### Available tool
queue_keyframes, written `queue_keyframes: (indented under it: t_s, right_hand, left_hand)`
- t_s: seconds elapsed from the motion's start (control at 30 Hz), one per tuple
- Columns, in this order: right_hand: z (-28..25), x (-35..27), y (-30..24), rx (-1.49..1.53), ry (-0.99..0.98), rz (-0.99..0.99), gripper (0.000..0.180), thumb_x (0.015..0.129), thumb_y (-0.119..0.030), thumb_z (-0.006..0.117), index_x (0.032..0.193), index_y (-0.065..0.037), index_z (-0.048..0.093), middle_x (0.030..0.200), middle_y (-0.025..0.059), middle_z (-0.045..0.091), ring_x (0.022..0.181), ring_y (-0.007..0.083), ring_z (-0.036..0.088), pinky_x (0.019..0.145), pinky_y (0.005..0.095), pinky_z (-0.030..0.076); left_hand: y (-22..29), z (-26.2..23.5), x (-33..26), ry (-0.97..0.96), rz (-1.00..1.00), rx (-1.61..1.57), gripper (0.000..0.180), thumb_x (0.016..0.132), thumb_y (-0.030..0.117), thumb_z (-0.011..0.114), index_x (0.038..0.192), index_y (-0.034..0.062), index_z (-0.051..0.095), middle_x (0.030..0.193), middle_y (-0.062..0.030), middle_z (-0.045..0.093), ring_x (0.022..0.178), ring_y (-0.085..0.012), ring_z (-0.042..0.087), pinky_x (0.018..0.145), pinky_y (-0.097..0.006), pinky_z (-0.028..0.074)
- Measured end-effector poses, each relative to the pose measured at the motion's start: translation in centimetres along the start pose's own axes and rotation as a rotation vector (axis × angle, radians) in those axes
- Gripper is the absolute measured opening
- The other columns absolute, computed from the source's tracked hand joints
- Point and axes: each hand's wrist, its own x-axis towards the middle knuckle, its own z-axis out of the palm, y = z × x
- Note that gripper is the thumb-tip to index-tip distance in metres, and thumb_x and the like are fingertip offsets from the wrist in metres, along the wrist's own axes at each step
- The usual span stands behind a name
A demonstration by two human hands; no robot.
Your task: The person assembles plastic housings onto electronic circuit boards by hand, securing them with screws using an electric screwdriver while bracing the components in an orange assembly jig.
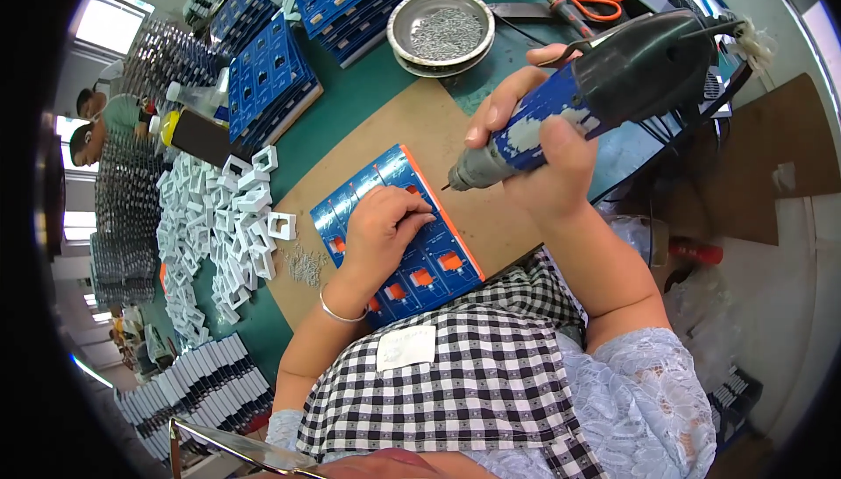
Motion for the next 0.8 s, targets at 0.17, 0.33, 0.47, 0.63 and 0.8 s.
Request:
queue_keyframes:
  t_s: [0.17,0.33,0.47,0.63,0.8]
  right_hand:
    - [-0.4,-1.0,0.1,0.077,-0.059,-0.006,0.060,0.083,-0.032,0.068,0.126,-0.004,0.038,0.082,0.0145,0.059,0.070,0.0247,0.064,0.064,0.0347,0.055]
    - [0.3,-1.2,0.7,0.110,-0.143,0.025,0.062,0.082,-0.026,0.070,0.128,-0.002,0.036,0.084,0.0145,0.060,0.074,0.0223,0.065,0.068,0.0329,0.055]
    - [0.7,-1.4,1.3,0.086,-0.196,0.021,0.062,0.082,-0.021,0.071,0.129,0.000,0.035,0.086,0.0154,0.061,0.076,0.0210,0.065,0.069,0.0316,0.054]
    - [1.4,-1.7,1.2,0.043,-0.279,0.128,0.063,0.080,-0.014,0.071,0.129,0.002,0.035,0.086,0.0125,0.061,0.081,0.0172,0.063,0.081,0.0303,0.049]
    - [1.3,-1.0,1.5,-0.131,-0.404,0.051,0.060,0.080,-0.018,0.071,0.126,-0.001,0.038,0.084,0.0111,0.061,0.079,0.0195,0.063,0.082,0.0352,0.049]
  left_hand:
    - [0.3,0.1,0.4,-0.045,0.001,0.070,0.015,0.070,0.007,0.076,0.080,0.0062,0.066,0.077,-0.0051,0.059,0.074,-0.0248,0.055,0.069,-0.036,0.045]
    - [0.2,0.2,0.7,-0.048,0.008,0.054,0.015,0.069,0.007,0.076,0.080,0.0068,0.066,0.076,-0.0051,0.058,0.074,-0.0247,0.055,0.069,-0.036,0.044]
    - [0.0,0.2,0.7,-0.045,0.004,0.054,0.016,0.069,0.008,0.077,0.081,0.0073,0.066,0.075,-0.0047,0.057,0.074,-0.0245,0.055,0.068,-0.035,0.043]
    - [0.0,0.2,0.6,-0.024,0.013,0.065,0.018,0.069,0.009,0.077,0.083,0.0077,0.066,0.075,-0.0044,0.057,0.073,-0.0242,0.055,0.068,-0.035,0.043]
    - [-0.2,0.4,0.6,0.004,0.054,0.063,0.017,0.071,0.007,0.075,0.084,0.0078,0.065,0.075,-0.0042,0.057,0.073,-0.0240,0.055,0.068,-0.036,0.043]
